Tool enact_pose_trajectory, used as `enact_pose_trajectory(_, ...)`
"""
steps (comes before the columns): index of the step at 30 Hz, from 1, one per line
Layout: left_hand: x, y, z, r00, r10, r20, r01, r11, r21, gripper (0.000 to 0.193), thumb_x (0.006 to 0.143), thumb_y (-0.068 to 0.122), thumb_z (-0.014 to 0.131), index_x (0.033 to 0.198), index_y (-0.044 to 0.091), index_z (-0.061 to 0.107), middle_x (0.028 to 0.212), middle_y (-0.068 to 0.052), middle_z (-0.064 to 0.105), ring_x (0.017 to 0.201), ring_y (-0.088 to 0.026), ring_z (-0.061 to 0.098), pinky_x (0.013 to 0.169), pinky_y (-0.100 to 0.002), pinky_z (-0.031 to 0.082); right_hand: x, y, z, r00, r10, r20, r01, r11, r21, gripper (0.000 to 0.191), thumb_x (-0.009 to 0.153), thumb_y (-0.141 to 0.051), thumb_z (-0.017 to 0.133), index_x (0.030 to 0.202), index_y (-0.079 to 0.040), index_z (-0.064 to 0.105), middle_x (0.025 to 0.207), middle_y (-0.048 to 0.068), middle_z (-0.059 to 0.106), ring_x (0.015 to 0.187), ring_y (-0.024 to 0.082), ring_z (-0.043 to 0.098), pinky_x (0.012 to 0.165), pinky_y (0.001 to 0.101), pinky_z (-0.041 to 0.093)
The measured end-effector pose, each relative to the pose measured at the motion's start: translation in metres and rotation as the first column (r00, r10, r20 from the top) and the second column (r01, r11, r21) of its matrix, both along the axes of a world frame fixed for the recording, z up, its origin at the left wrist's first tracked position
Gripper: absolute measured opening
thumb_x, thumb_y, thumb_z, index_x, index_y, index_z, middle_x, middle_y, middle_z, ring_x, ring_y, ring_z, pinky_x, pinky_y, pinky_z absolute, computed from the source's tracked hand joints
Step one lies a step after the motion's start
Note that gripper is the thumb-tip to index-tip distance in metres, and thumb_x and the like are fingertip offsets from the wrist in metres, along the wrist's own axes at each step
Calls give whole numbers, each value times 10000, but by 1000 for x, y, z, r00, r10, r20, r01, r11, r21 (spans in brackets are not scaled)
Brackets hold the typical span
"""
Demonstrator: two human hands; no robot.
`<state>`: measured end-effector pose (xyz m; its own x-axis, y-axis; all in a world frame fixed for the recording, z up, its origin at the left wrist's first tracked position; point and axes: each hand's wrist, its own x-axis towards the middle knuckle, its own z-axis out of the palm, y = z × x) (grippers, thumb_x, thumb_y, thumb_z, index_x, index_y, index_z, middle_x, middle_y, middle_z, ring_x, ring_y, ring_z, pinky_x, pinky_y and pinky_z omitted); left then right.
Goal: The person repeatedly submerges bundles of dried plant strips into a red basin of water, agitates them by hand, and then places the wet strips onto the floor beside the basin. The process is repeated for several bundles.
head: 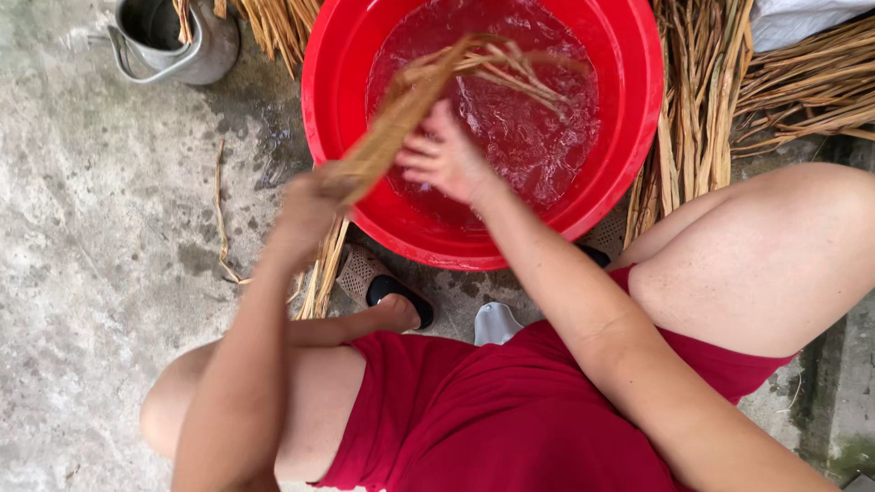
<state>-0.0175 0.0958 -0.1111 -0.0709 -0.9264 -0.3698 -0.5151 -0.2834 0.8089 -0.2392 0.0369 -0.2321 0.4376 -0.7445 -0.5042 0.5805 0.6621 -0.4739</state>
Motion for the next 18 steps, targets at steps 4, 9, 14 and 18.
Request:
enact_pose_trajectory(4, -74, 16, -53, 885, -276, 375, 217, 957, 193, 298, 1060, 314, 527, 1179, 69, 648, 1024, -250, 716, 959, -380, 713, 886, -513, 540, 31, 14, -7, 966, -24, -258, 30, 999, 22, 309, 946, -124, 625, 1240, -31, 609, 972, 134, 752, 720, 144, 715, 597, 258, 627)
enact_pose_trajectory(9, -98, 38, -21, 832, -448, 328, 427, 894, 139, 318, 1049, 344, 484, 1191, 104, 636, 950, -260, 719, 921, -406, 714, 856, -529, 543, -58, -18, -41, 879, -306, -366, 434, 831, 348, 204, 1033, -124, 487, 1082, -28, 660, 616, 35, 554, 394, 63, 417, 331, 182, 351)
enact_pose_trajectory(14, -56, 25, 29, 923, -374, 95, 382, 919, -99, 300, 1008, 265, 576, 1244, 114, 685, 909, -153, 760, 835, -287, 742, 767, -455, 568, -133, -42, -60, 781, -571, -253, 625, 717, 309, 342, 1056, -305, 451, 1012, -23, 638, 576, 9, 540, 378, 100, 445, 349, 264, 432)
enact_pose_trajectory(18, -13, 4, 41, 996, -40, 84, 21, 976, 216, 286, 1031, 296, 567, 1216, 148, 728, 647, -104, 572, 495, -138, 497, 444, -314, 407, -133, -45, -50, 675, -735, -64, 728, 650, 219, 507, 1058, -398, 471, 1201, 78, 571, 877, 219, 711, 731, 304, 731, 719, 431, 661)
